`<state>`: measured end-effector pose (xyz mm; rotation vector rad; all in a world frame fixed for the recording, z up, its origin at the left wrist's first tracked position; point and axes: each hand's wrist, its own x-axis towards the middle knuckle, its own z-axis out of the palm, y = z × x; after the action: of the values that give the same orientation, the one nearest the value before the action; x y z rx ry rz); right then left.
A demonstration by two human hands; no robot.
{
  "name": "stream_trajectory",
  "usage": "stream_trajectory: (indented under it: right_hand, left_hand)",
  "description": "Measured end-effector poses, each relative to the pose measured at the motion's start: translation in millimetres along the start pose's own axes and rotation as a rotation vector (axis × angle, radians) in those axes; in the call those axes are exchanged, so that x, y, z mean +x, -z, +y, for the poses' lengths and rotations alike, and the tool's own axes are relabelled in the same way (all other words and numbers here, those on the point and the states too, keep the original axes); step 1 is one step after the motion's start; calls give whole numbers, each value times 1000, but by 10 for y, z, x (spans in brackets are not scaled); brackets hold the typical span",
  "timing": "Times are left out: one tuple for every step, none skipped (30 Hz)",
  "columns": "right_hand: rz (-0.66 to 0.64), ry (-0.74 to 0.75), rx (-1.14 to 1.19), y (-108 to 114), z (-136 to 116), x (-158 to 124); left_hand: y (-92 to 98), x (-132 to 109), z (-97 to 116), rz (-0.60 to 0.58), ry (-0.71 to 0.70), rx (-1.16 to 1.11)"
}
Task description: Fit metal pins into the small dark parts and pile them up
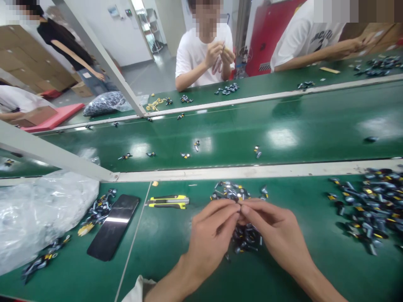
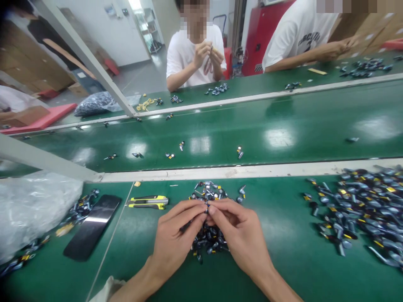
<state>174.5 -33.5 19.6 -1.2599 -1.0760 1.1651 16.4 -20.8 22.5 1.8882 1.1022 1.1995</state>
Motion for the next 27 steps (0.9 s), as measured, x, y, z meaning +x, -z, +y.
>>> stream_trajectory:
  right_hand:
    - [-5, -21, 22, -1, -8, 6]
    - [-1, -32, 39, -4, -16, 10]
    - [12, -38, 54, -6, -22, 12]
    - [28, -48, 68, -8, -25, 13]
    - [39, -69, 84, -6, -25, 13]
    - [40, -101, 104, -1, -23, 14]
    - [25, -141, 135, 8, -16, 15]
    - [-7, -183, 178, 21, -6, 18]
    - [-48, -224, 228, 36, 7, 24]
    - [-86, -263, 277, 51, 23, 32]
    - [-108, -303, 321, 64, 40, 44]
    - [-112, -346, 356, 75, 57, 56]
    - [-100, -395, 382, 81, 72, 70]
    - [-82, -442, 402, 83, 83, 83]
    - [-67, -485, 422, 83, 90, 94]
    - [-65, -517, 447, 82, 90, 103]
    - [-73, -539, 476, 80, 85, 108]
    - [-91, -554, 506, 79, 75, 109]
    - [-121, -566, 537, 79, 62, 109]
    - [-163, -577, 569, 80, 47, 106]
    - [-209, -588, 599, 81, 34, 103]
    - [-253, -595, 617, 82, 23, 99]
    - [-282, -597, 618, 82, 17, 96]
    - [-289, -586, 606, 81, 17, 92]
    - [-268, -562, 580, 78, 24, 89]
    - [-227, -526, 545, 73, 36, 85]
    - [-178, -483, 508, 68, 53, 80]
  left_hand:
    - [-1, 8, -6, 14, -2, -3]
    - [-4, 15, -9, 24, -3, -10]
    - [-6, 20, -9, 33, -3, -16]
    - [-8, 25, -5, 39, 2, -22]
    - [-7, 29, 0, 44, 3, -25]
    - [-4, 32, 7, 50, 0, -25]
    - [2, 36, 15, 57, -6, -20]
    - [10, 40, 23, 65, -16, -11]
    - [21, 44, 31, 69, -25, 0]
    - [32, 47, 38, 71, -36, 11]
    - [43, 50, 43, 71, -44, 20]
    - [51, 52, 46, 66, -46, 25]
    - [56, 53, 47, 59, -42, 27]
    - [57, 53, 46, 53, -34, 25]
    - [55, 51, 43, 51, -27, 21]
    - [52, 49, 38, 51, -20, 18]
    - [47, 46, 34, 54, -16, 15]
    - [43, 43, 29, 57, -14, 14]
    - [41, 40, 26, 59, -15, 13]
    - [41, 38, 23, 60, -15, 13]
    - [43, 37, 21, 60, -15, 13]
    - [46, 37, 20, 58, -14, 11]
    - [50, 37, 20, 57, -15, 7]
    - [53, 37, 21, 58, -15, 0]
    - [56, 37, 21, 64, -15, -8]
    - [57, 36, 22, 72, -14, -17]
    - [57, 35, 23, 83, -14, -27]
